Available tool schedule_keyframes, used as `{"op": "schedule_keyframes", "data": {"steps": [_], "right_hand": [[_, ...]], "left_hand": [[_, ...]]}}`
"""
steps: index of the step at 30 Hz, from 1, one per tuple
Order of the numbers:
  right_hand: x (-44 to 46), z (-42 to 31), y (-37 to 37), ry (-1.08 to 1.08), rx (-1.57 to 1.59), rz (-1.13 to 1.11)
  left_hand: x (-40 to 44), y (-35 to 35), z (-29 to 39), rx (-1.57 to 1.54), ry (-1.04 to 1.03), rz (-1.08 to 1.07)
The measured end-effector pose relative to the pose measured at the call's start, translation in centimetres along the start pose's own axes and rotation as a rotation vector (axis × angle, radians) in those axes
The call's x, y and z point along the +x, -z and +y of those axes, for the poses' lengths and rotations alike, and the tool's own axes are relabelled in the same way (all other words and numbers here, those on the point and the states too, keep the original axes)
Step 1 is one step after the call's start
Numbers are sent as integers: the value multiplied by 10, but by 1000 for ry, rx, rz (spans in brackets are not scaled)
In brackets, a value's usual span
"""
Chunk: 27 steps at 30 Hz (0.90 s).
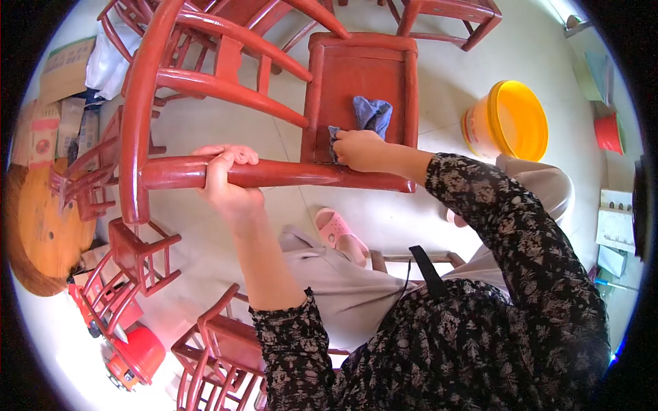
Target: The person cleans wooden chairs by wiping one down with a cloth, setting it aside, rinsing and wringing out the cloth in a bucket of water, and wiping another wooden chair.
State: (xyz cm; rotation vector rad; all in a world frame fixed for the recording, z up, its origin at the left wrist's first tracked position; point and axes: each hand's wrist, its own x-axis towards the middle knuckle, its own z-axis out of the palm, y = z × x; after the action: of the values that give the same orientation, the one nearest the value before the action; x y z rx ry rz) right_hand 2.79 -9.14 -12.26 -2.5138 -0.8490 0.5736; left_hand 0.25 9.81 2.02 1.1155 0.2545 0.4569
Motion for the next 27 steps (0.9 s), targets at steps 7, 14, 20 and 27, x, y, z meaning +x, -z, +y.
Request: {"op": "schedule_keyframes", "data": {"steps": [7, 14, 20, 27], "right_hand": [[24, -15, -18, 54, -151, 70], [10, 3, -23, 136, 13, 267], [-32, 32, 4, 99, -187, 37], [-33, 7, 99, -129, 1052, -53]], "left_hand": [[1, -2, 2, 9, -21, 8], [-1, -3, 3, 19, -4, -10], [2, -1, 2, -22, -20, -52], [3, 1, 1, -32, -32, -47]]}}
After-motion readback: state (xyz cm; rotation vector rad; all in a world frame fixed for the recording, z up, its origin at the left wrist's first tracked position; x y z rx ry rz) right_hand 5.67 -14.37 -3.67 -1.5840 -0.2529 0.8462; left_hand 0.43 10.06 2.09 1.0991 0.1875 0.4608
